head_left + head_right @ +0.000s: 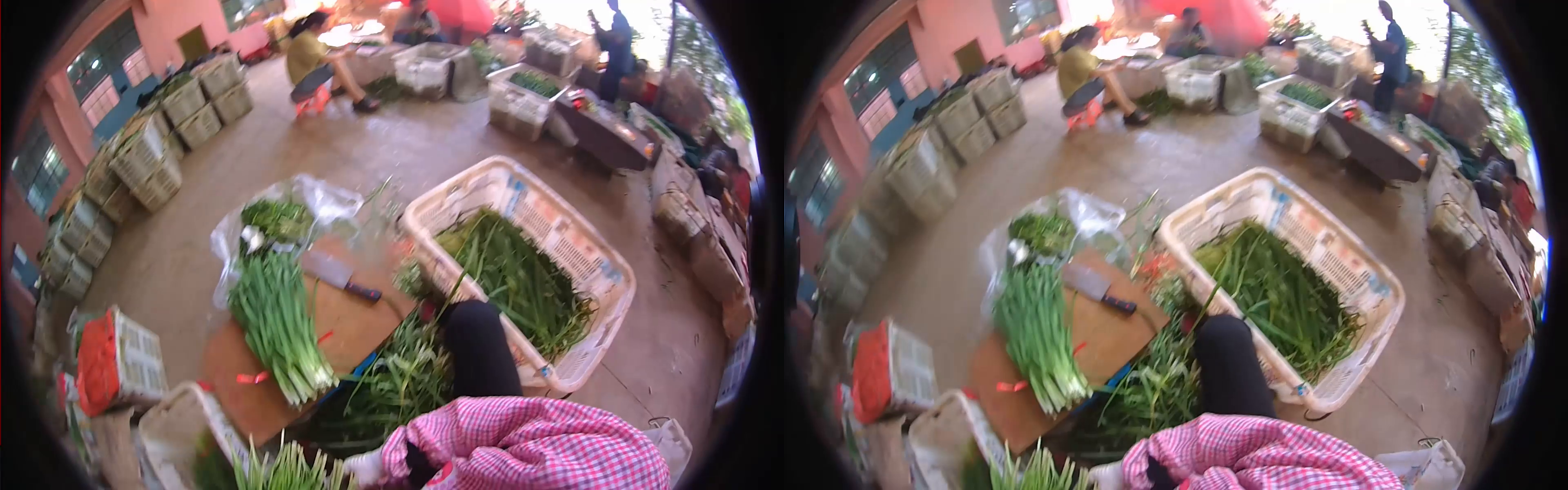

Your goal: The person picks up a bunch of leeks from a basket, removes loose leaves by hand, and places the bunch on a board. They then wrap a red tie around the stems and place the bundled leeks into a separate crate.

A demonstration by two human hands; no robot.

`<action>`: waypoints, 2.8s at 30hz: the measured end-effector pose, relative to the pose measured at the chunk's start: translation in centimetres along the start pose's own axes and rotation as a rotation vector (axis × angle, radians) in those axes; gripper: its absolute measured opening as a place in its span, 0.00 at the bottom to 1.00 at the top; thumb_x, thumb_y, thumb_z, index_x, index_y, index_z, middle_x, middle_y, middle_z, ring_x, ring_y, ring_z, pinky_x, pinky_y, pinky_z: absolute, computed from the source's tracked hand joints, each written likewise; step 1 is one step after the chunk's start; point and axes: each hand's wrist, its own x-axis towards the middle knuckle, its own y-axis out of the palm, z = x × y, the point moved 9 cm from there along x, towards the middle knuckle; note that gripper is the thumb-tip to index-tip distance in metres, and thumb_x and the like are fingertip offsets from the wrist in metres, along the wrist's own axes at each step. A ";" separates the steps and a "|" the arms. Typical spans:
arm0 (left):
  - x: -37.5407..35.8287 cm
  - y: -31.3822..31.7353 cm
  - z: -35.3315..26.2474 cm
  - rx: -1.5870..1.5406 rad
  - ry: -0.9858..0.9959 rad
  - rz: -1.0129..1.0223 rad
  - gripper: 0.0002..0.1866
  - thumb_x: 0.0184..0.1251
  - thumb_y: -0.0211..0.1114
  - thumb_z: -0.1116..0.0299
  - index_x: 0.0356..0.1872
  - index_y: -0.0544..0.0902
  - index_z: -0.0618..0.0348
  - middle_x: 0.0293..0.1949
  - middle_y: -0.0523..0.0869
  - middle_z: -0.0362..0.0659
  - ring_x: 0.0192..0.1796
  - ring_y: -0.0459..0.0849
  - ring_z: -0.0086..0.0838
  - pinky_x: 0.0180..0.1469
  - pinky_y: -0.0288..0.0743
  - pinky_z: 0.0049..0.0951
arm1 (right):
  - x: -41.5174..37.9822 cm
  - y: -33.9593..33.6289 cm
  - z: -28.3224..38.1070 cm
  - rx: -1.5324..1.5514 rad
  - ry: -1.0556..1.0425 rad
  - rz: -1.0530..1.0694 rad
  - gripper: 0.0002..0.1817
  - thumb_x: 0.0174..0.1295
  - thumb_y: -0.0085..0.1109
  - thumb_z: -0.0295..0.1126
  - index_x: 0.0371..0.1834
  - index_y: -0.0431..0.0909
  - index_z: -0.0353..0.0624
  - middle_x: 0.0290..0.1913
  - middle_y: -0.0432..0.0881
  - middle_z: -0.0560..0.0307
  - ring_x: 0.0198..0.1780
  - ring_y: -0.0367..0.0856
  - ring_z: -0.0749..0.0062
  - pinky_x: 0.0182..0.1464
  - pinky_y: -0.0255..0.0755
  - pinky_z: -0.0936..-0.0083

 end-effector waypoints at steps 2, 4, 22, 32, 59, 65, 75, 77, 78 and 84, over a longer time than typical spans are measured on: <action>0.0 -3.5 -1.3 -0.065 0.027 0.006 0.31 0.65 0.49 0.46 0.61 0.72 0.59 0.63 0.72 0.50 0.61 0.72 0.46 0.65 0.63 0.49 | -0.2 1.1 0.0 0.124 0.007 0.023 0.22 0.52 0.66 0.35 0.49 0.78 0.40 0.34 0.84 0.55 0.39 0.81 0.73 0.41 0.75 0.71; -0.5 -7.1 -3.0 -0.177 0.025 0.106 0.31 0.65 0.50 0.46 0.61 0.72 0.59 0.63 0.72 0.50 0.61 0.72 0.46 0.64 0.63 0.49 | -1.7 2.5 2.3 0.472 -0.093 0.192 0.17 0.57 0.62 0.29 0.49 0.77 0.36 0.41 0.84 0.54 0.43 0.80 0.75 0.45 0.75 0.74; -2.3 -11.6 -4.2 -0.117 0.242 -0.325 0.27 0.67 0.52 0.50 0.60 0.73 0.57 0.60 0.75 0.47 0.59 0.75 0.42 0.60 0.70 0.49 | -11.1 -14.1 8.1 -1.574 0.143 -0.153 0.21 0.51 0.65 0.40 0.47 0.79 0.44 0.39 0.80 0.50 0.45 0.79 0.54 0.49 0.72 0.63; -1.3 -12.1 -4.1 -0.353 0.104 -0.223 0.29 0.69 0.50 0.49 0.62 0.70 0.60 0.60 0.74 0.50 0.58 0.75 0.43 0.59 0.73 0.50 | -0.4 -5.7 6.7 -0.376 0.003 -0.237 0.20 0.58 0.61 0.41 0.49 0.79 0.38 0.41 0.83 0.50 0.46 0.81 0.61 0.52 0.72 0.69; -1.1 -6.8 -6.5 -0.441 0.102 -0.144 0.14 0.66 0.58 0.57 0.43 0.80 0.56 0.43 0.83 0.40 0.47 0.81 0.35 0.53 0.76 0.45 | -2.5 -1.0 1.1 0.157 0.179 0.070 0.15 0.60 0.62 0.32 0.50 0.77 0.40 0.35 0.82 0.65 0.36 0.76 0.82 0.40 0.73 0.80; -0.3 -9.7 -7.0 -0.400 0.205 -0.123 0.19 0.64 0.59 0.55 0.49 0.79 0.57 0.49 0.82 0.46 0.50 0.80 0.41 0.54 0.75 0.48 | -4.8 -0.2 1.1 0.362 -0.103 0.291 0.17 0.65 0.57 0.31 0.55 0.75 0.37 0.37 0.79 0.63 0.38 0.73 0.82 0.44 0.69 0.80; 0.0 -9.1 -6.9 -0.439 0.113 0.012 0.14 0.66 0.59 0.57 0.43 0.76 0.55 0.42 0.80 0.37 0.48 0.79 0.35 0.53 0.74 0.46 | -13.0 -13.3 2.7 -1.481 0.318 0.080 0.23 0.48 0.61 0.34 0.50 0.77 0.40 0.43 0.81 0.44 0.49 0.78 0.49 0.51 0.73 0.60; 0.5 -9.6 -6.6 -0.470 0.137 0.060 0.16 0.64 0.60 0.57 0.46 0.78 0.57 0.45 0.81 0.42 0.49 0.79 0.38 0.53 0.74 0.46 | -11.7 -12.8 4.5 -1.111 0.125 -0.115 0.21 0.49 0.61 0.34 0.48 0.78 0.41 0.43 0.81 0.44 0.49 0.79 0.50 0.51 0.73 0.61; 0.4 -9.7 -6.6 -0.496 0.164 0.101 0.19 0.63 0.61 0.57 0.49 0.79 0.59 0.49 0.81 0.47 0.51 0.79 0.41 0.54 0.74 0.47 | -11.0 -12.8 6.4 -0.725 -0.060 -0.286 0.19 0.51 0.61 0.34 0.47 0.78 0.41 0.43 0.81 0.45 0.48 0.79 0.52 0.51 0.73 0.62; -0.6 -7.8 -7.3 -0.454 0.147 0.032 0.16 0.63 0.61 0.57 0.44 0.80 0.57 0.46 0.82 0.47 0.48 0.81 0.41 0.51 0.76 0.47 | -3.7 -5.4 9.0 -0.596 -0.327 -0.253 0.14 0.55 0.61 0.34 0.44 0.80 0.45 0.37 0.82 0.49 0.41 0.81 0.53 0.45 0.75 0.64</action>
